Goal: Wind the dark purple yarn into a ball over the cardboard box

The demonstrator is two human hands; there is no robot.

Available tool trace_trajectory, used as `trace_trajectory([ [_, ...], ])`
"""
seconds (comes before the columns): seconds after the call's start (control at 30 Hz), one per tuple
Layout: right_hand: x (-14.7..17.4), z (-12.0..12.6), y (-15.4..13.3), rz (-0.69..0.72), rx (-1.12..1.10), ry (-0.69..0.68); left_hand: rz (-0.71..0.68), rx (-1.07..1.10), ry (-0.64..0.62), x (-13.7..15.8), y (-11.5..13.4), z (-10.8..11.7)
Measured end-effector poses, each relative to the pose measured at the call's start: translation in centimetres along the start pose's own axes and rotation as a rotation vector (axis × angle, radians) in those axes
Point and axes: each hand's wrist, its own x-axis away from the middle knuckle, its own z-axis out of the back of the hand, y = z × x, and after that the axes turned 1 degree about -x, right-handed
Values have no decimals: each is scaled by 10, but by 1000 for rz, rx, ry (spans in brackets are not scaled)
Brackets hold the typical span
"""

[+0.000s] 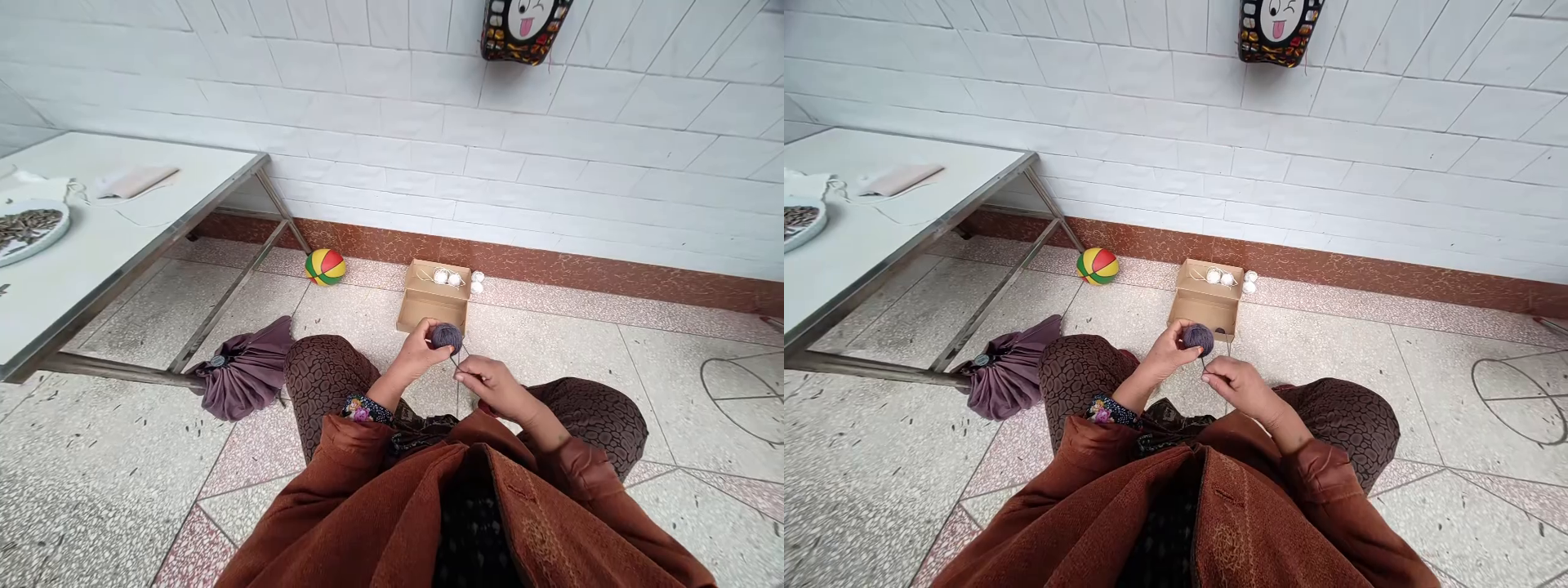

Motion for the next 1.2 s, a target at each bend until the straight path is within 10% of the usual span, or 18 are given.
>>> trace_trajectory([
  [0.2, -39, 45, -12, 16, -27, 154, -39, -64, -167, 9, 7, -2],
  [0.33, -56, 34, 20, -63, -27, 260, -18, 121, -307, 9, 4, -3],
  [0.57, -17, -31, 54, -177, 32, 213, 27, 322, 5, 1, -4, -4],
  [0.73, -6, -15, 12, 6, 49, -54, 15, 181, 81, -5, -9, 0],
  [0.97, -50, 39, -16, 12, -5, 196, 6, 152, -163, 2, -4, -1],
  [1.2, -43, 2, 35, -207, -46, 403, -1, 399, -243, 8, 0, -5],
])
